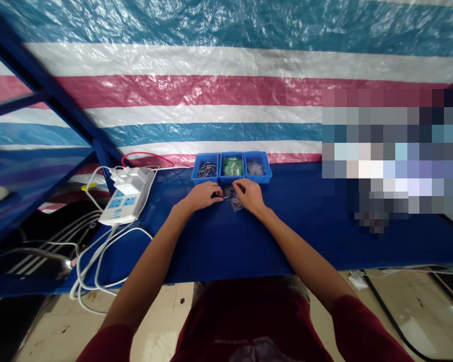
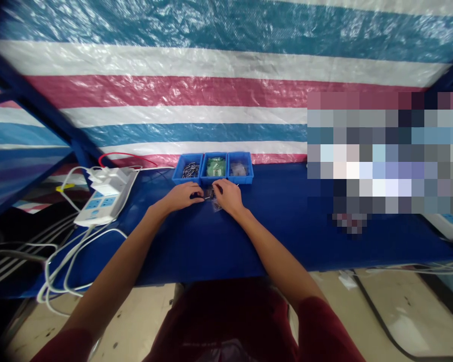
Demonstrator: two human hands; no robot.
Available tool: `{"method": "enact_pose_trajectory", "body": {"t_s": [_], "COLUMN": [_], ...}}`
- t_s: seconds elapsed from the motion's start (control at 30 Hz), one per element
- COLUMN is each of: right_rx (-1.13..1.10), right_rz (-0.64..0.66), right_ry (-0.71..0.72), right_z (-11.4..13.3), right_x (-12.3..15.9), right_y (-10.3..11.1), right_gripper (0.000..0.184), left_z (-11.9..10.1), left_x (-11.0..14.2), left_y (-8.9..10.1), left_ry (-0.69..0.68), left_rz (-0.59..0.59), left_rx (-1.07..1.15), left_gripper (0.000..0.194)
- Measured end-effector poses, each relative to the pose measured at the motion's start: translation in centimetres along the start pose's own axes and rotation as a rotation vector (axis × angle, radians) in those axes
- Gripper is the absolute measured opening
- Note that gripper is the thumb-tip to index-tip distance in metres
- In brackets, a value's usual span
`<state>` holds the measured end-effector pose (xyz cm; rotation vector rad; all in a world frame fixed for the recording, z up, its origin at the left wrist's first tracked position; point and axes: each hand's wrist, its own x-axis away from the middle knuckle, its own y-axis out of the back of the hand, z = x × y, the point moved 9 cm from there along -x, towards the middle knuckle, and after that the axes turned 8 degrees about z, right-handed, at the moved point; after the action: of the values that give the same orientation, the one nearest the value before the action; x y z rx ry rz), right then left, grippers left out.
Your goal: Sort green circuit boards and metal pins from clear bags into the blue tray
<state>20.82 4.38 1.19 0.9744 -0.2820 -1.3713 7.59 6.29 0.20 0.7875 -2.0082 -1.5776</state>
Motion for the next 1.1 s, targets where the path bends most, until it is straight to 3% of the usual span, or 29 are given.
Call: {"method": "enact_pose_trajectory", "body": {"t_s": [0.1, 0.23, 0.37, 0.53, 0.67, 0.83, 1.0, 1.1], "right_rx": [0.001, -0.008, -0.035, -0.057, -0.072, -0.092, -0.112, -0.114], "right_rz": [0.008, -0.002, -0.002, 0.028, 0.0, -0.038, -0.005, 0.014], "right_ry": [0.008, 0.019, 0.053, 0.122, 0.1, 0.084, 0.105, 0.114], "right_z": [-0.1, -0.2, 0.2, 0.8, 0.4, 0.2, 0.5, 0.7], "right_x": [-0.1, -0.1, 0.0, 0.0, 0.0, 0.0, -0.1, -0.1], "right_y": [-0.1, -0.1, 0.0, -0.4, -0.3, 0.1, -0.1, -0.3], "right_gripper": [0.025, 0.025, 0.022, 0.018, 0.021, 0.025, 0.027, 0.025], "left_z": [0.2, 0.1, -0.1, -1.8, -1.9, -2.2, -3.0, -3.0], "left_x": [-0.4, -0.4, 0.1, 0.6, 0.8, 1.1, 2.2, 2.5], "left_y": [-1.1, -1.2, 0.2, 1.8, 2.4, 2.9, 4.2, 4.6], "left_ry": [0.035, 0.051, 0.091, -0.014, -0.036, -0.047, -0.05, -0.019], "left_rz": [0.067, 0.045, -0.13, -0.359, -0.458, -0.531, -0.706, -0.736], "left_rx": [-0.027, -0.077, -0.087, 0.011, 0.149, 0.138, 0.174, 0.26], "left_gripper": [0.013, 0.01, 0.014, 0.023, 0.028, 0.036, 0.03, 0.028]}}
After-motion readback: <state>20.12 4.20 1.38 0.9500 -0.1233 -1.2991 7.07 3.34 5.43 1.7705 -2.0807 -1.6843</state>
